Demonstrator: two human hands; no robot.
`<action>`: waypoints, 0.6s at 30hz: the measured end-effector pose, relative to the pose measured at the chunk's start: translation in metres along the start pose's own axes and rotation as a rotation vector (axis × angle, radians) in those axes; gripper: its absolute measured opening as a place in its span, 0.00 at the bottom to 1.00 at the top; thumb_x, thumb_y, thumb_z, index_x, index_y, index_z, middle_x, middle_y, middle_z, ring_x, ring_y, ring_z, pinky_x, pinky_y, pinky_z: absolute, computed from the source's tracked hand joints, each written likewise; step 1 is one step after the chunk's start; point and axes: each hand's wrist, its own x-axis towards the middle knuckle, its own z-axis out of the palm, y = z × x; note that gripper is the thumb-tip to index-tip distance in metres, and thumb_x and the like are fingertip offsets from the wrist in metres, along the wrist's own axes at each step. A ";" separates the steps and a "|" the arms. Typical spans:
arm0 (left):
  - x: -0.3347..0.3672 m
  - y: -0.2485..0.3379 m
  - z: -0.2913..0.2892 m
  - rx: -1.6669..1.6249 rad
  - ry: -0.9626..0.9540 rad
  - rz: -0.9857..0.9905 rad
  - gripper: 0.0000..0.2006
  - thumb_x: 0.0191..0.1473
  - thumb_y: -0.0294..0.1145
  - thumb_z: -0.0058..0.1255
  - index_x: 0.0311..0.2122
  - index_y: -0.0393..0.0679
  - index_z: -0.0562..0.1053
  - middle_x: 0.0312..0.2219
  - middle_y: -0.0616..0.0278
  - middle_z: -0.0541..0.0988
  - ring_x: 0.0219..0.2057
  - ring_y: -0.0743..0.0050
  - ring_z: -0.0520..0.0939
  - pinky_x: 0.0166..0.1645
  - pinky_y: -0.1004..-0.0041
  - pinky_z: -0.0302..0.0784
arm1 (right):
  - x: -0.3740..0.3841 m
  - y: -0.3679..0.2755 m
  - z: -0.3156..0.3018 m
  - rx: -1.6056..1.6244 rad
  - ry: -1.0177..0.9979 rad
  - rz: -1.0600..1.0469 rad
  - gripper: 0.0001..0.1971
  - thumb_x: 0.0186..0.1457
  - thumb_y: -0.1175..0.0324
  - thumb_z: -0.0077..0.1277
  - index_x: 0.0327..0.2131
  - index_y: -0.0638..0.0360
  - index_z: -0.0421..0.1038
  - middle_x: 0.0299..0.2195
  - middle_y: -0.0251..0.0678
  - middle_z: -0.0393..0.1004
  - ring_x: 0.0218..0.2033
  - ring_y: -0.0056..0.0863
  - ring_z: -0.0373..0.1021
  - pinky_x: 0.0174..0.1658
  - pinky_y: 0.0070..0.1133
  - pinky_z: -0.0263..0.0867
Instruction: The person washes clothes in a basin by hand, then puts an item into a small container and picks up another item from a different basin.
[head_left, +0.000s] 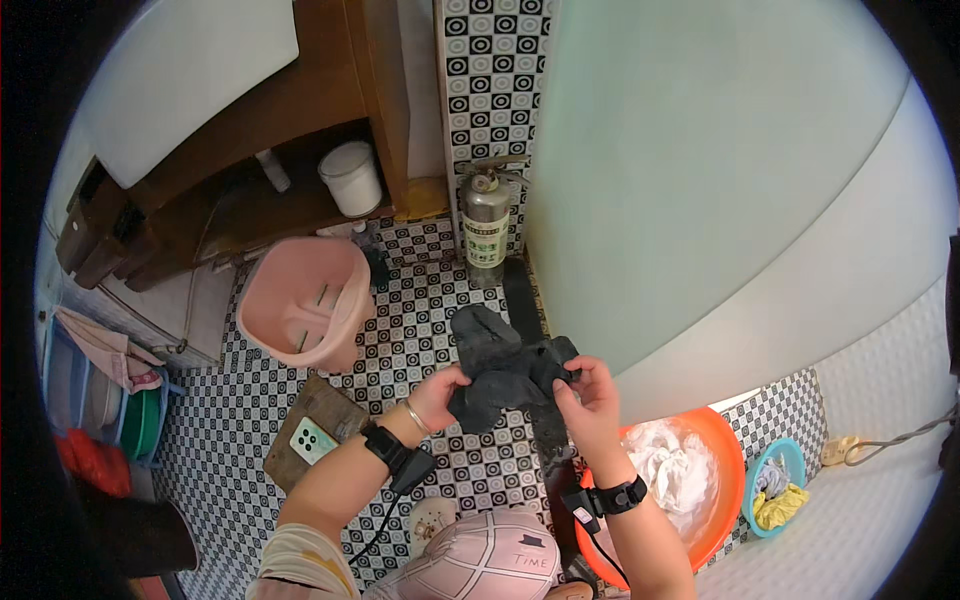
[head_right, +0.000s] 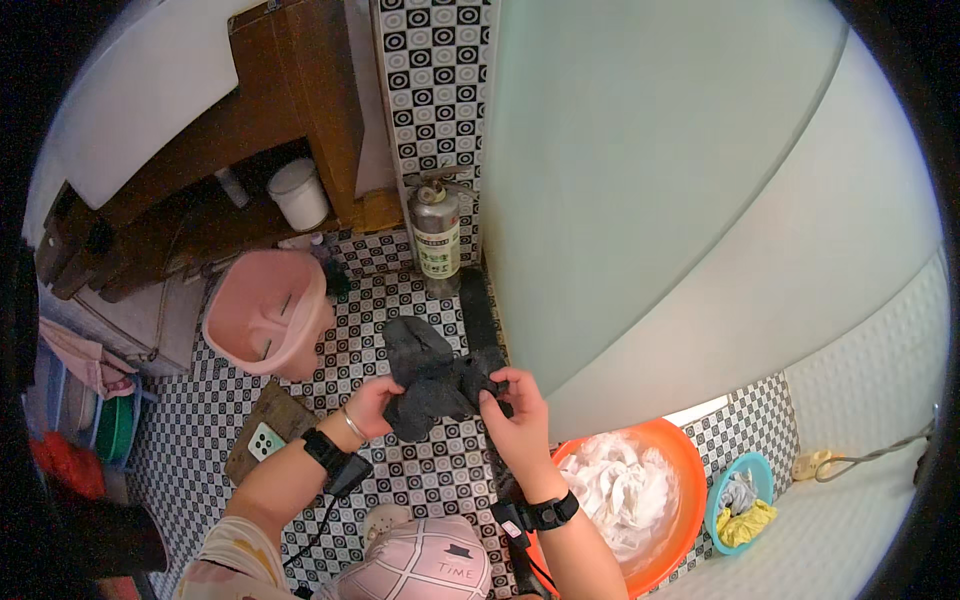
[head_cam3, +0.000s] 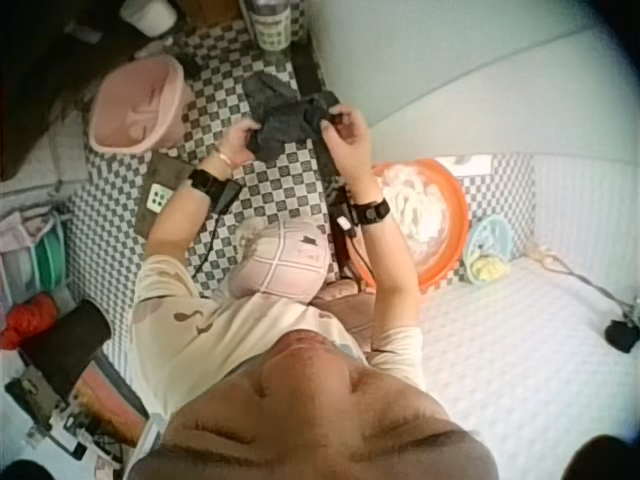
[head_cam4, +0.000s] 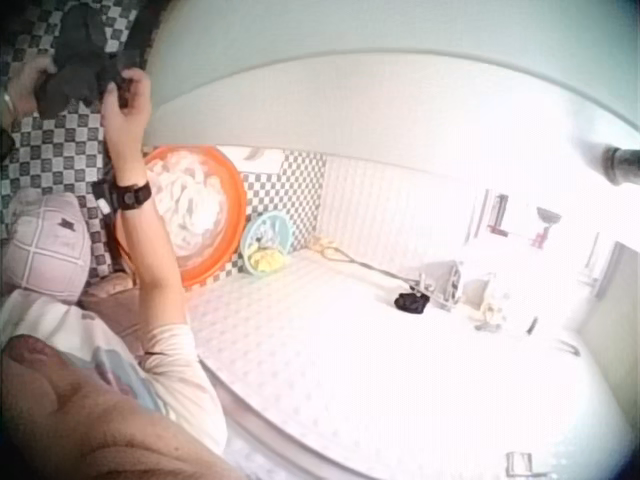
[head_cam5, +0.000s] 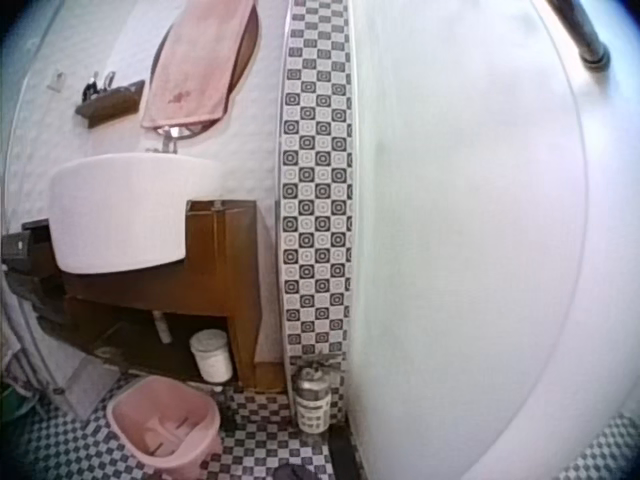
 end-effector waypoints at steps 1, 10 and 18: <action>0.000 -0.002 0.003 0.078 0.000 0.035 0.25 0.47 0.29 0.39 0.53 0.37 0.64 0.49 0.55 0.71 0.48 0.61 0.73 0.54 0.63 0.68 | -0.001 0.001 -0.002 0.028 -0.005 0.019 0.13 0.49 0.81 0.51 0.39 0.61 0.65 0.34 0.29 0.69 0.35 0.16 0.65 0.40 0.15 0.62; -0.015 0.002 0.036 1.028 0.079 0.336 0.34 0.45 0.24 0.54 0.58 0.35 0.54 0.49 0.59 0.68 0.50 0.74 0.69 0.54 0.73 0.65 | -0.005 0.000 0.015 0.158 -0.080 0.020 0.23 0.49 0.84 0.46 0.50 0.61 0.57 0.41 0.35 0.68 0.43 0.20 0.65 0.46 0.18 0.62; -0.018 0.013 0.036 1.354 0.126 0.343 0.16 0.46 0.27 0.53 0.43 0.38 0.69 0.35 0.58 0.74 0.35 0.72 0.76 0.39 0.73 0.73 | 0.007 -0.001 0.021 -0.243 -0.328 -0.043 0.35 0.44 0.79 0.52 0.58 0.60 0.51 0.52 0.43 0.62 0.52 0.32 0.62 0.55 0.24 0.57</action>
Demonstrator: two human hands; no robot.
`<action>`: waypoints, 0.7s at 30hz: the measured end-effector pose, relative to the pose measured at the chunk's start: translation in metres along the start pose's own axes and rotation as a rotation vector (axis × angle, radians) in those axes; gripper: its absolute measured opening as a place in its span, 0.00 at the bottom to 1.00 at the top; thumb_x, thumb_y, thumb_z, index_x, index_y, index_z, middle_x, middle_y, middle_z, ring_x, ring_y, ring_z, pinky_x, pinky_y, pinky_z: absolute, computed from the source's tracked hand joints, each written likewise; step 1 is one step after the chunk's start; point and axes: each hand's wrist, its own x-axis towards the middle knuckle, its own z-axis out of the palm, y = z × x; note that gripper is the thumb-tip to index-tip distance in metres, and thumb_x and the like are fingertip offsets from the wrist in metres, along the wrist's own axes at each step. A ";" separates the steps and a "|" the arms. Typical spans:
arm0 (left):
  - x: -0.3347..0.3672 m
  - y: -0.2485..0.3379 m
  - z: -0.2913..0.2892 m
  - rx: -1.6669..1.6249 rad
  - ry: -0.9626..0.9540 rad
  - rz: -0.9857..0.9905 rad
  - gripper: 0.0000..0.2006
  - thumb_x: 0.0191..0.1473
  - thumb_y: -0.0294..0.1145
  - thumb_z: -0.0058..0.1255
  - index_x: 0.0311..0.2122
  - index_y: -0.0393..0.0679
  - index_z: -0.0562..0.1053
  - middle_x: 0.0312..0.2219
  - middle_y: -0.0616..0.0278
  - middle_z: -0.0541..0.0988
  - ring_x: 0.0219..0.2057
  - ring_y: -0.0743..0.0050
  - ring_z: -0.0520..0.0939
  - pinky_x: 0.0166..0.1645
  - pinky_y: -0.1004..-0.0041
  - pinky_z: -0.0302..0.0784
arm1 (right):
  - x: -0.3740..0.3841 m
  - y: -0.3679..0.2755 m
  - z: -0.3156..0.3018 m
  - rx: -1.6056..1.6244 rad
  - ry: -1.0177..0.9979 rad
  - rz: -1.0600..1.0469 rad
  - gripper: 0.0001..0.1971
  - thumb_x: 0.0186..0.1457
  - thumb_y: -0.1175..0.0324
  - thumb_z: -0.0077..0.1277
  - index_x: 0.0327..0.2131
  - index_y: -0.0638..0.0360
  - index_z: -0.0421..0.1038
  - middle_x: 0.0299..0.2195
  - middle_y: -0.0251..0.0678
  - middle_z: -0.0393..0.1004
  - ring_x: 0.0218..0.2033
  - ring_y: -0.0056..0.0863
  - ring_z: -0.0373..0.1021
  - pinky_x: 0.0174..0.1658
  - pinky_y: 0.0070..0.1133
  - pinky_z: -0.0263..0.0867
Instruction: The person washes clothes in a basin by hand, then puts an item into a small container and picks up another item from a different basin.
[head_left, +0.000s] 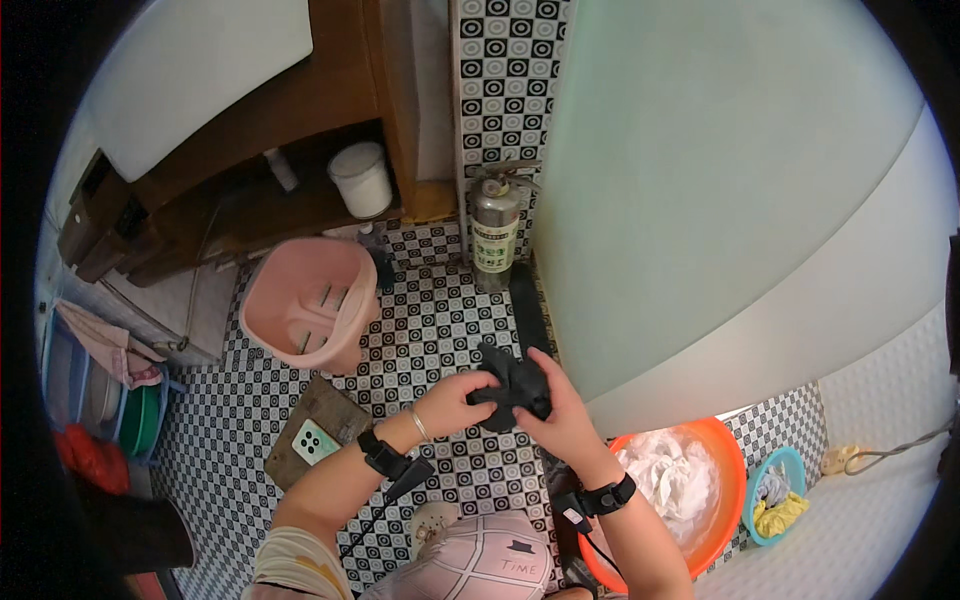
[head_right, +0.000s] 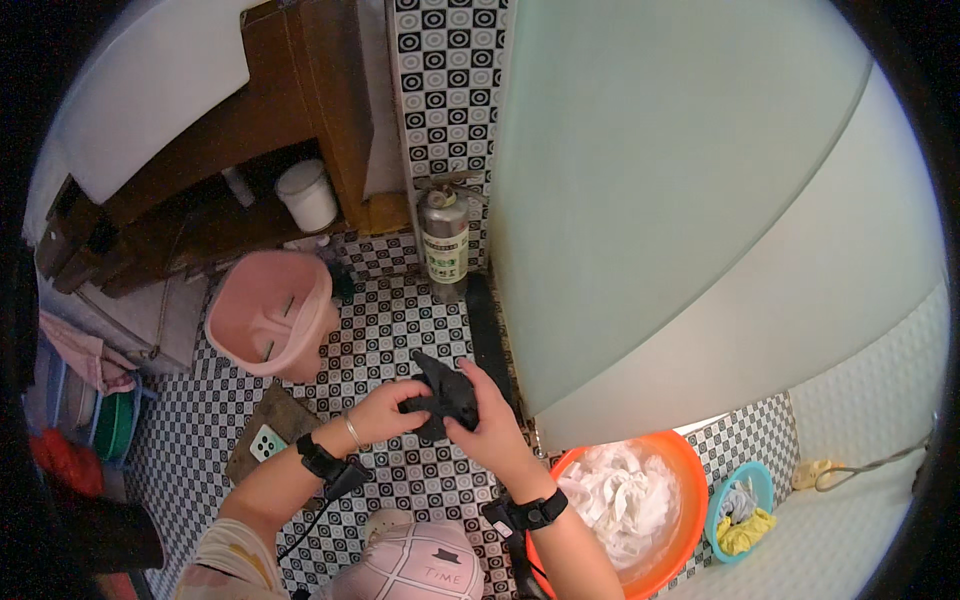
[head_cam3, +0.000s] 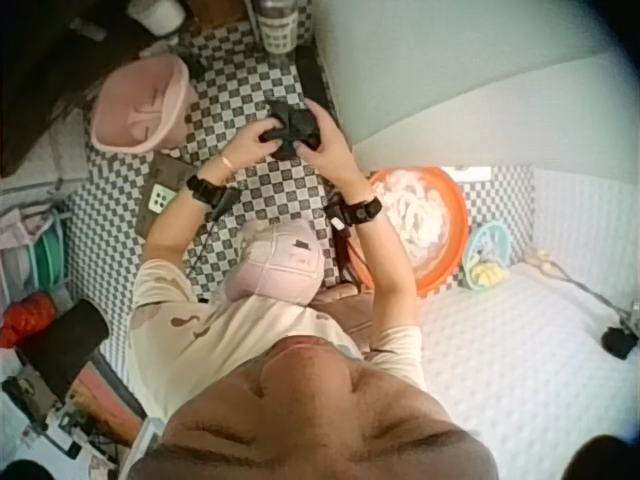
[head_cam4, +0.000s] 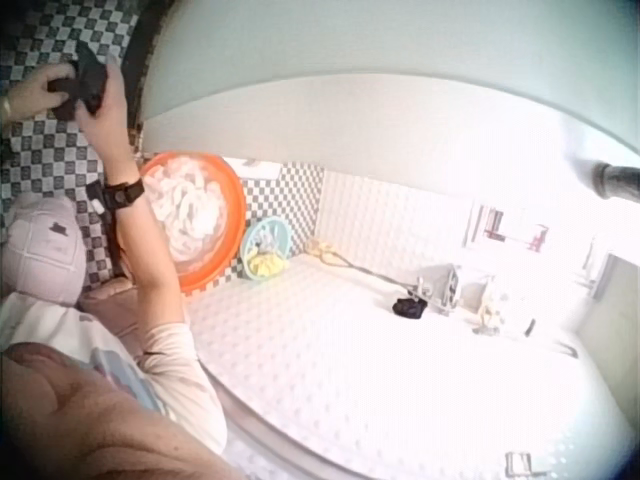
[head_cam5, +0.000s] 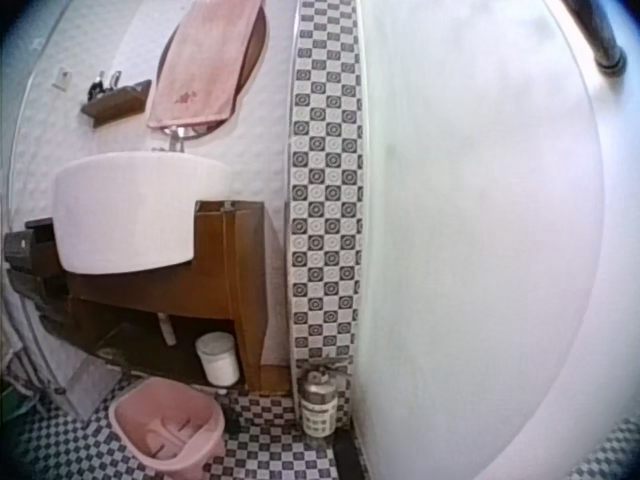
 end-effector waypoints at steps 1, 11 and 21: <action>0.001 0.000 -0.004 0.068 -0.082 0.051 0.14 0.46 0.27 0.53 0.40 0.39 0.70 0.32 0.58 0.74 0.33 0.70 0.76 0.37 0.73 0.72 | 0.003 -0.004 0.000 -0.196 -0.061 -0.092 0.36 0.42 0.78 0.54 0.57 0.60 0.53 0.50 0.46 0.64 0.51 0.37 0.63 0.55 0.26 0.57; -0.003 0.056 -0.015 0.072 0.189 0.125 0.19 0.49 0.25 0.49 0.48 0.45 0.66 0.45 0.54 0.68 0.46 0.57 0.71 0.49 0.69 0.68 | 0.017 -0.014 -0.006 -0.089 0.005 0.161 0.23 0.40 0.75 0.56 0.44 0.59 0.67 0.33 0.41 0.72 0.38 0.37 0.68 0.42 0.25 0.64; -0.107 0.154 0.004 -0.596 0.101 -0.386 0.36 0.51 0.37 0.52 0.59 0.36 0.47 0.48 0.50 0.65 0.48 0.69 0.68 0.51 0.74 0.66 | -0.028 -0.147 0.040 -0.391 -0.082 0.135 0.18 0.40 0.76 0.49 0.40 0.61 0.65 0.44 0.43 0.63 0.46 0.45 0.59 0.52 0.33 0.55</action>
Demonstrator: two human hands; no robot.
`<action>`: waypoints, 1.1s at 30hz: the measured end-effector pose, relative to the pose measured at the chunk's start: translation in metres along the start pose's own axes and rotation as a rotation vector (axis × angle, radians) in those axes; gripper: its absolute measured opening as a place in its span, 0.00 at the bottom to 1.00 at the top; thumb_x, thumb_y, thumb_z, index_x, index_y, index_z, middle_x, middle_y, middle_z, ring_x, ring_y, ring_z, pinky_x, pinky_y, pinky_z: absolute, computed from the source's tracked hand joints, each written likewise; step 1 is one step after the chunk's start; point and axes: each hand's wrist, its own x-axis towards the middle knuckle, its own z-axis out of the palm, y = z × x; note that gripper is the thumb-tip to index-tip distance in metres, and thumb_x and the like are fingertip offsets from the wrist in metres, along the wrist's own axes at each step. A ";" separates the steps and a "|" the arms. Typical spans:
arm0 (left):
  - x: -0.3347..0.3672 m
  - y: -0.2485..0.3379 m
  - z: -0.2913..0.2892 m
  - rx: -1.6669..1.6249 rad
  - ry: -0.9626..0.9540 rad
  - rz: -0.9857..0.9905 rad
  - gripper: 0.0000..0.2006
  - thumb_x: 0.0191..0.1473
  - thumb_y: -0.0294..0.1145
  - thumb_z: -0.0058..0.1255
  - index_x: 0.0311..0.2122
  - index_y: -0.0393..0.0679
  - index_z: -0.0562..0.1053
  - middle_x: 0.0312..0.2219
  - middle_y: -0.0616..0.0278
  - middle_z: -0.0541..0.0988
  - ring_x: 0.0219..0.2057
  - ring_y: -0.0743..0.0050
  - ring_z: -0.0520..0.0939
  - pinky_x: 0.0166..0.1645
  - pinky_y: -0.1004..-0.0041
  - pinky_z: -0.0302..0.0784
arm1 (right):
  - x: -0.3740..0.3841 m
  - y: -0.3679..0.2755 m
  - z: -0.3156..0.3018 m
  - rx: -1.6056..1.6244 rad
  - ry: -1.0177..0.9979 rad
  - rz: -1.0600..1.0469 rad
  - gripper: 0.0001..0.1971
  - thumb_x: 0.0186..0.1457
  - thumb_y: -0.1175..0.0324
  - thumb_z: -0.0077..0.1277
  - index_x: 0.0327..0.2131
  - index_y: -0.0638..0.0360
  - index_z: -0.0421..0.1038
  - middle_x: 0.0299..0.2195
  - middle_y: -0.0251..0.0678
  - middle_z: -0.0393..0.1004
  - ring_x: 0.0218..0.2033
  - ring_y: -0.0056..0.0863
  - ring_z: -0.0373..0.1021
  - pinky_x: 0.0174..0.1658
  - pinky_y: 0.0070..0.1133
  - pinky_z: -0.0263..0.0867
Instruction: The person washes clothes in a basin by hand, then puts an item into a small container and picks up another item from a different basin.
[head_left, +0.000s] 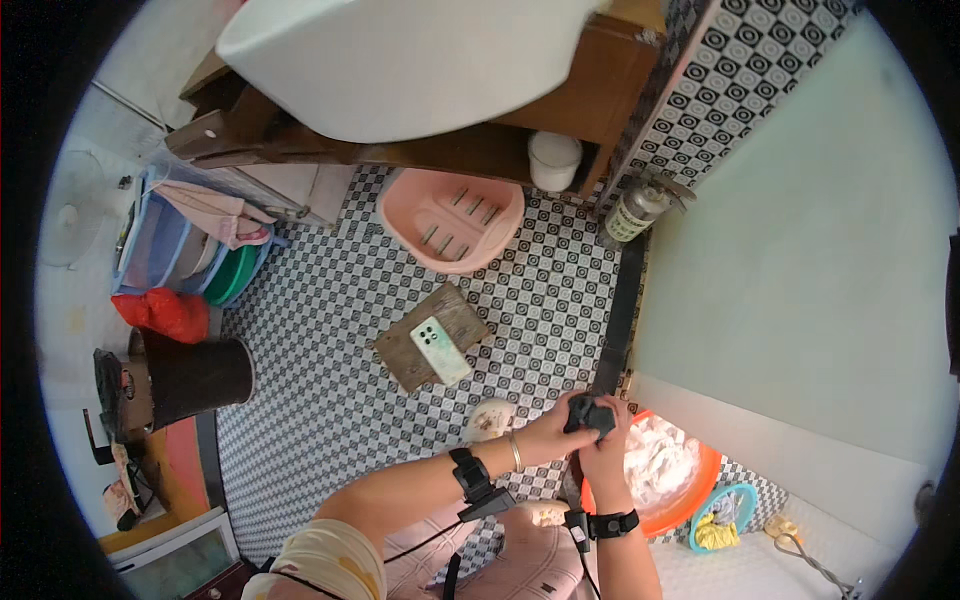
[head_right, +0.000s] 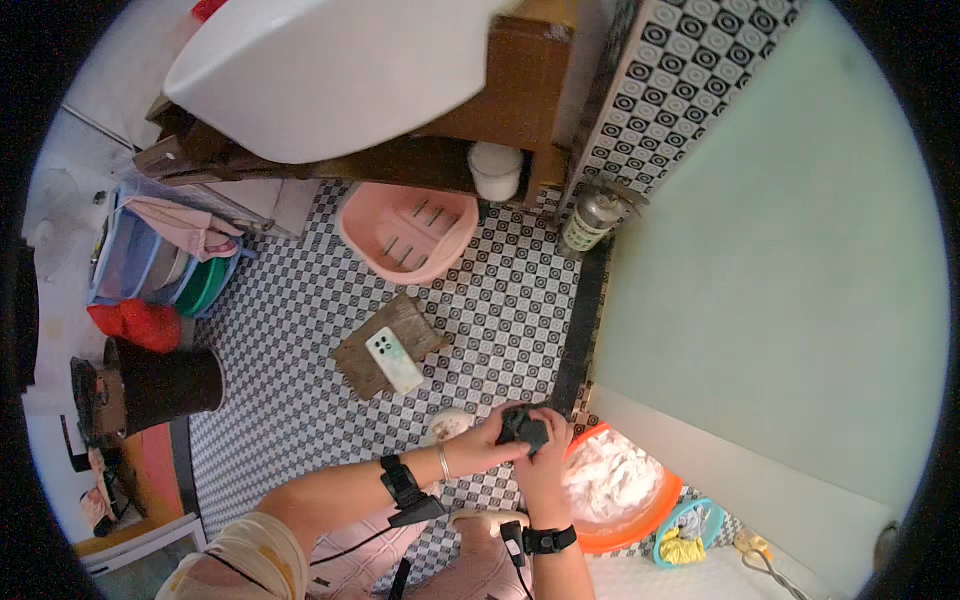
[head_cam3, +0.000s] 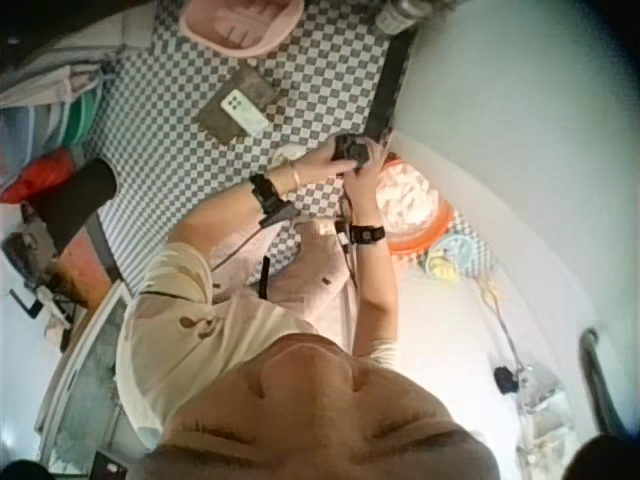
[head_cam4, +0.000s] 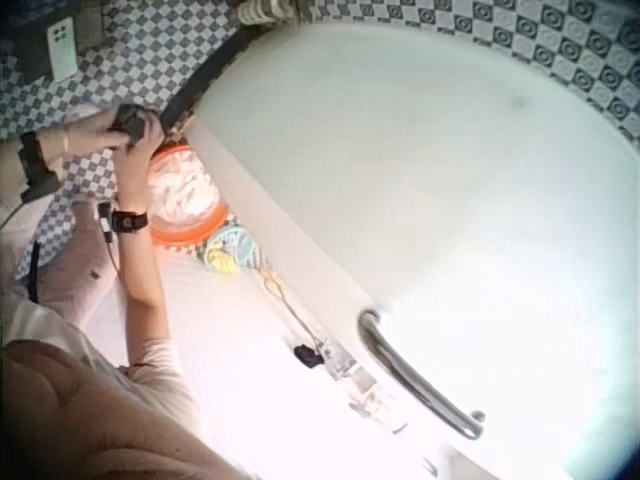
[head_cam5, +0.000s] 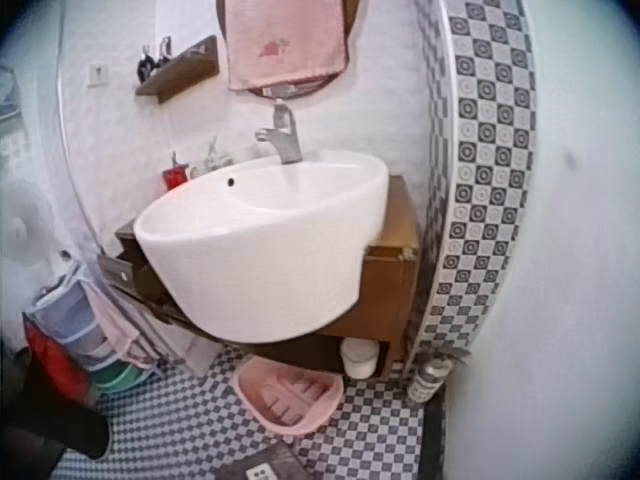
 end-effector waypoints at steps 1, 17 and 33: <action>-0.018 0.019 0.002 0.020 0.001 -0.101 0.35 0.50 0.37 0.54 0.58 0.37 0.51 0.45 0.51 0.68 0.46 0.68 0.69 0.50 0.74 0.66 | -0.010 -0.022 -0.005 -0.041 -0.010 0.006 0.18 0.41 0.75 0.49 0.40 0.61 0.64 0.47 0.42 0.60 0.48 0.44 0.58 0.53 0.32 0.53; -0.310 0.048 -0.090 -0.256 0.682 -0.092 0.25 0.47 0.27 0.46 0.52 0.37 0.60 0.34 0.56 0.74 0.35 0.70 0.76 0.40 0.71 0.72 | -0.095 -0.277 0.060 0.098 -0.464 -0.096 0.30 0.47 0.69 0.50 0.56 0.62 0.56 0.49 0.54 0.65 0.51 0.49 0.62 0.53 0.32 0.59; -0.687 0.024 -0.272 -0.104 1.063 0.111 0.25 0.50 0.29 0.44 0.55 0.46 0.58 0.32 0.52 0.76 0.29 0.62 0.78 0.36 0.67 0.73 | -0.225 -0.558 0.351 0.272 -0.790 -0.161 0.21 0.45 0.77 0.54 0.43 0.60 0.59 0.35 0.37 0.69 0.37 0.25 0.68 0.40 0.21 0.63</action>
